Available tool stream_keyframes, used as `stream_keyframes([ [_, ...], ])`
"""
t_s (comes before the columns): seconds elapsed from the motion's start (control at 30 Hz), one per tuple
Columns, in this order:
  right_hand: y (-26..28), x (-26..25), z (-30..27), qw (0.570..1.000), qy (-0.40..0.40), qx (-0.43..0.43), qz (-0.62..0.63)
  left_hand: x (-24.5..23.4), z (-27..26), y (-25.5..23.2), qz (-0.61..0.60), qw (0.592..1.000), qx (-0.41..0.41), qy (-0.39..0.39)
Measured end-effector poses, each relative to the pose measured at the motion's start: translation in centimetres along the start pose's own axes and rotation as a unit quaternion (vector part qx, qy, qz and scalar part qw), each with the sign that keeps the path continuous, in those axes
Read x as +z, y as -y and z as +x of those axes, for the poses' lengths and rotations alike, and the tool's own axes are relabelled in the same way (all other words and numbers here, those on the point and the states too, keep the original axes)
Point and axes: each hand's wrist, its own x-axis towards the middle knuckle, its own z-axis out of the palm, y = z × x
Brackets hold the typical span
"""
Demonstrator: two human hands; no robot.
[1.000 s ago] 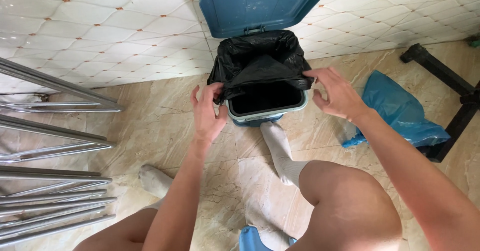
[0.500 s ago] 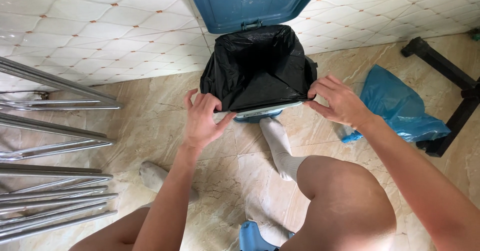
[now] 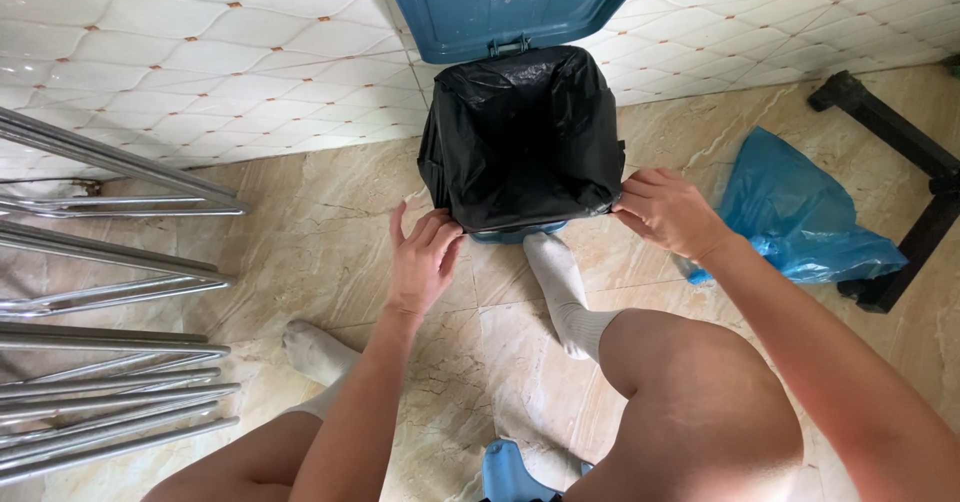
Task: The person changes a bin liner and knots the old one.
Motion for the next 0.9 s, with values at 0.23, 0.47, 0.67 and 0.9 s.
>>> stream_keyframes([
  [0.23,-3.1,8.4,0.5,0.995,0.000,0.092,-0.026,4.1,-0.3,3.3,-0.050,0.990,-0.119,0.063],
  [0.47,-10.9,16.4,-1.9,0.885,-0.037,0.332,0.323,8.2,3.9,5.4,-0.454,0.778,-0.431,-0.054],
  [0.67,-9.7,13.9,2.7,0.760,-0.126,0.451,0.452,8.7,7.2,6.7,-0.421,0.779,-0.443,-0.145],
  [0.9,-18.4,26.3,1.6,0.511,-0.163,0.376,0.756,13.9,7.5,11.3,-0.476,0.729,-0.465,-0.162],
])
